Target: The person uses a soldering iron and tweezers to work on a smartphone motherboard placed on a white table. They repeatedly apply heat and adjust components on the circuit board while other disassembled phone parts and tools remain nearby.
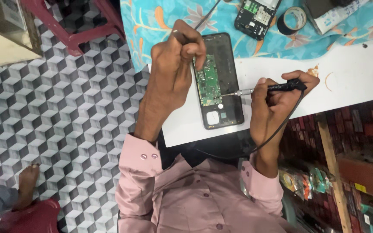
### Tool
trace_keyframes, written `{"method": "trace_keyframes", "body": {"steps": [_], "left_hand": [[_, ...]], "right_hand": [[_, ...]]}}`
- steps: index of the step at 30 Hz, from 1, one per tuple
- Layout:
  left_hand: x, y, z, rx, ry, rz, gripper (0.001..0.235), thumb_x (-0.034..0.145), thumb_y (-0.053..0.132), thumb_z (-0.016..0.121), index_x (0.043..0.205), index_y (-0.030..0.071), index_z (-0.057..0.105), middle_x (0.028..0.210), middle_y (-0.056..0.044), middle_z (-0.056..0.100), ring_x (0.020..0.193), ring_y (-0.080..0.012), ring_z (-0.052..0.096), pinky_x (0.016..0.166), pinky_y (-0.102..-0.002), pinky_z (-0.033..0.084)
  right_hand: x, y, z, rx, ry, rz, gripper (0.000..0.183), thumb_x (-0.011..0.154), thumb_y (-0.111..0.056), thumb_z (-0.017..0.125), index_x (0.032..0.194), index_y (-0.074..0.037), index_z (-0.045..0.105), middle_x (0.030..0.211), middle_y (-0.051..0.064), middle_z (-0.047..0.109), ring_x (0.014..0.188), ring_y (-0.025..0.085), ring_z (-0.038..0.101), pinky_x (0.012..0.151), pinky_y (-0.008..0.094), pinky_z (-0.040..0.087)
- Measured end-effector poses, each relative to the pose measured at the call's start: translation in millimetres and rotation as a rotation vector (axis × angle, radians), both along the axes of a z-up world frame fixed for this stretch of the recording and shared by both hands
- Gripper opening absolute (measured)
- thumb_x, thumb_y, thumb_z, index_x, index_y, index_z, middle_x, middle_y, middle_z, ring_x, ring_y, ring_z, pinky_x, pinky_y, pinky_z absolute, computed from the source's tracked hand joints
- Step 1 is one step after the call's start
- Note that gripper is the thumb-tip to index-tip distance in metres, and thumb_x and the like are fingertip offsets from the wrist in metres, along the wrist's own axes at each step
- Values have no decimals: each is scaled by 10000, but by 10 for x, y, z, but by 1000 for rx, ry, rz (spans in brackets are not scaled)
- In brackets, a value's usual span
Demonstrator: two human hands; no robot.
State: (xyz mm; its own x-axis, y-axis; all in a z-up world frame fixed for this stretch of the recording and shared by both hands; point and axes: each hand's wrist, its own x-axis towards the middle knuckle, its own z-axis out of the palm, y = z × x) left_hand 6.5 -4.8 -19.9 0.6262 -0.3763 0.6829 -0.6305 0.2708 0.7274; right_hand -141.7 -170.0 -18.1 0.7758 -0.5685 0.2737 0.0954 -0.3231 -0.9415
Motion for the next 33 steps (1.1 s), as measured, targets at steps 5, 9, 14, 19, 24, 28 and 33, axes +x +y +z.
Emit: {"method": "trace_keyframes", "body": {"steps": [5, 9, 14, 19, 24, 28, 33], "left_hand": [[-97, 42, 49, 95, 92, 76, 144, 1245, 151, 387, 1241, 14, 431, 747, -66, 593, 639, -118, 614, 607, -246, 497], [-138, 50, 136, 149, -8, 153, 116, 1251, 132, 371, 1311, 33, 378, 707, -47, 596, 618, -119, 584, 638, -266, 474], [-103, 46, 68, 139, 75, 99, 134, 1227, 124, 350, 1287, 9, 384, 775, -72, 590, 608, -111, 614, 572, -241, 471], [-69, -24, 33, 100, 60, 98, 111, 1224, 95, 356, 1231, -12, 384, 863, -106, 600, 655, -126, 645, 586, -234, 521], [-73, 23, 8, 95, 81, 82, 119, 1218, 87, 342, 1218, -24, 384, 835, -96, 590, 652, -121, 622, 600, -234, 515], [-66, 14, 67, 52, 90, 19, 166, 1222, 122, 349, 1137, 8, 434, 796, -93, 583, 655, -123, 617, 585, -231, 489], [-89, 38, 211, 43, 77, 43, 191, 1206, 168, 346, 1265, 10, 434, 810, -90, 577, 678, -117, 607, 586, -253, 447]], "right_hand": [[8, -18, 87, 228, 29, -6, 400, 1111, 18, 605, 1277, -118, 268, 745, 18, 532, 561, 73, 479, 516, 215, 362], [36, -28, 154, 244, 26, 56, 415, 1102, 8, 615, 1296, -130, 275, 816, 16, 550, 614, 72, 489, 542, 221, 390], [27, -21, 117, 231, 57, 59, 401, 1111, -3, 612, 1267, -127, 264, 774, 12, 532, 596, 65, 491, 528, 218, 379], [52, -7, 144, 173, 26, 73, 381, 1125, -16, 607, 1236, -123, 259, 743, 12, 505, 591, 67, 470, 529, 217, 366], [53, 51, 151, 152, 42, 30, 383, 1123, -20, 611, 1219, -115, 253, 766, 9, 519, 602, 65, 481, 525, 218, 373], [30, 34, 153, 133, 26, 55, 382, 1128, -22, 608, 1226, -116, 250, 758, 6, 501, 592, 65, 470, 527, 217, 362], [54, 43, 169, 147, 12, 68, 386, 1117, -21, 607, 1223, -115, 248, 758, -2, 484, 597, 62, 468, 535, 217, 362]]}}
